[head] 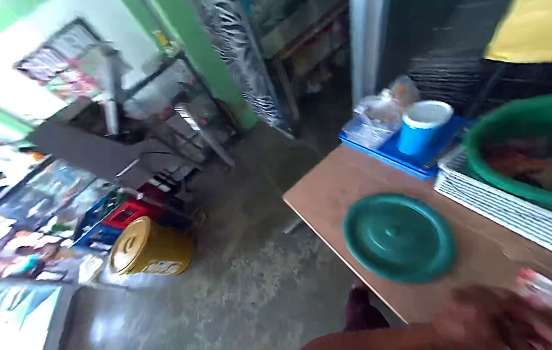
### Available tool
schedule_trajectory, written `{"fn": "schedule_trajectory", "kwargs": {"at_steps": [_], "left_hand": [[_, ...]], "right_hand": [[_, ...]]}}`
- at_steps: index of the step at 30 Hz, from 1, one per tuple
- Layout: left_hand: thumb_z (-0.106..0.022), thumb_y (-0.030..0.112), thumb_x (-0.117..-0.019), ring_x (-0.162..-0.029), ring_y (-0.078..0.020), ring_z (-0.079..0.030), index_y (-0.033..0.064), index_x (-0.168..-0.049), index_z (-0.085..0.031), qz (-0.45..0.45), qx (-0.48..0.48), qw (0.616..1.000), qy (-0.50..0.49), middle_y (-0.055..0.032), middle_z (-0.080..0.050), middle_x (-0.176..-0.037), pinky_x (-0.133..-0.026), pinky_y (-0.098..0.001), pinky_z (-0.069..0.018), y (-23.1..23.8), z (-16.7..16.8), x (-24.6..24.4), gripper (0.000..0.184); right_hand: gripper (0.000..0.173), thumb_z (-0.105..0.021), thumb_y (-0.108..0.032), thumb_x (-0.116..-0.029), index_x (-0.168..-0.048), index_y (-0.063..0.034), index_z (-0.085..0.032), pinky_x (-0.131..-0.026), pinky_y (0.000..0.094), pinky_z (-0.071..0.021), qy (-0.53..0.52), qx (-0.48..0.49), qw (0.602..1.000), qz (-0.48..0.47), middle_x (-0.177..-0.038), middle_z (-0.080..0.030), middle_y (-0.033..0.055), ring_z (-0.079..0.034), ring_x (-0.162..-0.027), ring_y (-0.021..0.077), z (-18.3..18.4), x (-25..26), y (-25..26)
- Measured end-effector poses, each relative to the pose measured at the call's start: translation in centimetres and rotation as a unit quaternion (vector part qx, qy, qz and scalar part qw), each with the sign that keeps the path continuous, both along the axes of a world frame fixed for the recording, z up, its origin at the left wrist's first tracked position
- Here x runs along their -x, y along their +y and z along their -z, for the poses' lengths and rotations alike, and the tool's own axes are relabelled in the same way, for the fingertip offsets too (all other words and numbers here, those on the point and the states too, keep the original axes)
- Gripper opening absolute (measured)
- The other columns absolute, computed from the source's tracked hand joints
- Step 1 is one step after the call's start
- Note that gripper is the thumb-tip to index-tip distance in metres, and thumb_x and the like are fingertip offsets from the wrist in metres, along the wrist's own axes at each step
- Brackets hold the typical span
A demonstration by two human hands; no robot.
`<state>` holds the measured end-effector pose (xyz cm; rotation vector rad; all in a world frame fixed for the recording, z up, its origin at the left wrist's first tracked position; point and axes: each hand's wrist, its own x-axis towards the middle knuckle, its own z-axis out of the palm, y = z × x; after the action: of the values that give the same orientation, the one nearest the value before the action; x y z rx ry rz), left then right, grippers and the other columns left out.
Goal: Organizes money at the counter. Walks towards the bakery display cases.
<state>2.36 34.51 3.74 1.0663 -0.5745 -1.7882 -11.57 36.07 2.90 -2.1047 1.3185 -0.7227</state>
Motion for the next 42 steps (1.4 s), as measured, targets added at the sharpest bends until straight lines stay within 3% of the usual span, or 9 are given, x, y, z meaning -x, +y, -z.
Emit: {"fn": "schedule_trajectory", "kwargs": {"at_steps": [1,4,6,9,12,20,31,37,42], "left_hand": [[-0.036,0.009,-0.1075,-0.074,-0.0048,-0.063,-0.0043,-0.111,-0.061,0.002,0.002,1.0,0.002,-0.0002,-0.065,-0.087,-0.07,-0.0232,-0.0549,-0.4,-0.1,-0.8,0.028],[-0.03,0.006,-0.1079,-0.096,-0.0129,-0.07,-0.0013,-0.125,-0.056,0.066,-0.034,0.993,0.089,-0.0057,-0.07,-0.112,-0.087,-0.0305,-0.0589,-2.1,-1.2,-3.7,0.032],[-0.03,0.007,-0.1072,-0.105,-0.02,-0.072,-0.0005,-0.128,-0.056,0.089,-0.042,0.987,0.124,-0.0103,-0.071,-0.12,-0.092,-0.0358,-0.0594,-3.0,-1.8,-4.3,0.034],[-0.043,0.042,-0.1067,-0.114,-0.0288,-0.07,0.001,-0.133,-0.056,0.162,-0.043,0.968,0.188,-0.0162,-0.069,-0.128,-0.097,-0.0422,-0.0574,-3.4,-1.5,-4.1,0.05],[-0.057,0.076,-0.0854,-0.116,-0.0314,-0.068,0.0066,-0.139,-0.057,0.233,-0.081,0.935,0.257,-0.0176,-0.067,-0.131,-0.097,-0.044,-0.0564,-3.6,-1.3,-3.2,0.088],[-0.064,0.078,-0.078,-0.127,-0.0339,-0.061,0.0114,-0.149,-0.051,0.323,-0.125,0.875,0.339,-0.0185,-0.062,-0.137,-0.106,-0.0484,-0.0499,-3.9,-0.9,-2.1,0.098],[-0.069,0.073,-0.0779,-0.119,-0.0289,-0.066,0.0148,-0.151,-0.046,0.302,-0.139,0.869,0.365,-0.0152,-0.064,-0.135,-0.097,-0.0408,-0.0557,-3.9,-0.9,-1.7,0.096],[-0.07,0.071,-0.0786,-0.119,-0.029,-0.066,0.015,-0.142,-0.054,0.265,-0.14,0.874,0.382,-0.0156,-0.066,-0.131,-0.097,-0.0403,-0.0557,-3.5,-0.7,-2.1,0.086],[-0.067,0.077,-0.0767,-0.118,-0.0275,-0.067,0.0186,-0.138,-0.06,0.28,-0.124,0.884,0.353,-0.014,-0.068,-0.128,-0.097,-0.0407,-0.0554,-3.1,-0.1,-2.2,0.085]], "right_hand": [[0.035,-0.068,-0.02,-0.098,-0.117,0.0093,-0.069,-0.102,0.0657,-0.0435,-0.032,0.031,0.999,-0.013,-0.112,-0.068,0.0326,-0.063,-0.11,0.0504,-0.2,-0.2,-0.1],[0.037,-0.066,-0.04,-0.0983,-0.12,-0.0102,-0.07,-0.112,0.0372,-0.0392,-0.085,0.112,0.989,0.036,-0.121,-0.066,0.0126,-0.055,-0.123,0.0237,-0.4,0.3,-0.6],[0.036,-0.066,-0.043,-0.0981,-0.122,-0.0159,-0.07,-0.111,0.0323,-0.0396,-0.081,0.127,0.986,0.069,-0.127,-0.064,0.0088,-0.052,-0.128,0.0192,-1.0,1.7,-1.0],[0.036,-0.068,-0.044,-0.0963,-0.121,-0.0172,-0.073,-0.11,0.0439,-0.0446,-0.066,0.105,0.989,0.078,-0.134,-0.062,0.0133,-0.051,-0.133,0.0287,-1.5,3.1,-0.6],[0.041,-0.065,-0.05,-0.0962,-0.124,-0.0203,-0.072,-0.114,0.0563,-0.0401,-0.052,0.08,0.993,0.065,-0.145,-0.056,0.0151,-0.043,-0.143,0.0374,-1.6,3.3,0.1],[0.034,-0.064,-0.047,-0.0986,-0.124,-0.0256,-0.073,-0.12,0.0411,-0.0366,-0.108,0.048,0.99,0.075,-0.147,-0.055,0.0104,-0.04,-0.147,0.0244,-0.8,5.7,1.8],[0.032,-0.064,-0.046,-0.0991,-0.12,-0.025,-0.074,-0.118,0.0509,-0.0363,-0.07,0.066,0.992,0.077,-0.153,-0.051,0.0119,-0.034,-0.15,0.0332,-1.5,3.8,1.5],[0.034,-0.057,-0.046,-0.1025,-0.119,-0.0207,-0.071,-0.118,0.0559,-0.0343,-0.017,0.11,0.991,0.072,-0.149,-0.055,0.0118,-0.041,-0.146,0.0364,-1.7,2.4,1.1],[0.032,-0.059,-0.045,-0.0998,-0.112,-0.02,-0.075,-0.108,0.0564,-0.045,-0.023,0.134,0.989,0.052,-0.144,-0.06,0.0117,-0.05,-0.139,0.038,-0.7,2.6,1.1]]}}
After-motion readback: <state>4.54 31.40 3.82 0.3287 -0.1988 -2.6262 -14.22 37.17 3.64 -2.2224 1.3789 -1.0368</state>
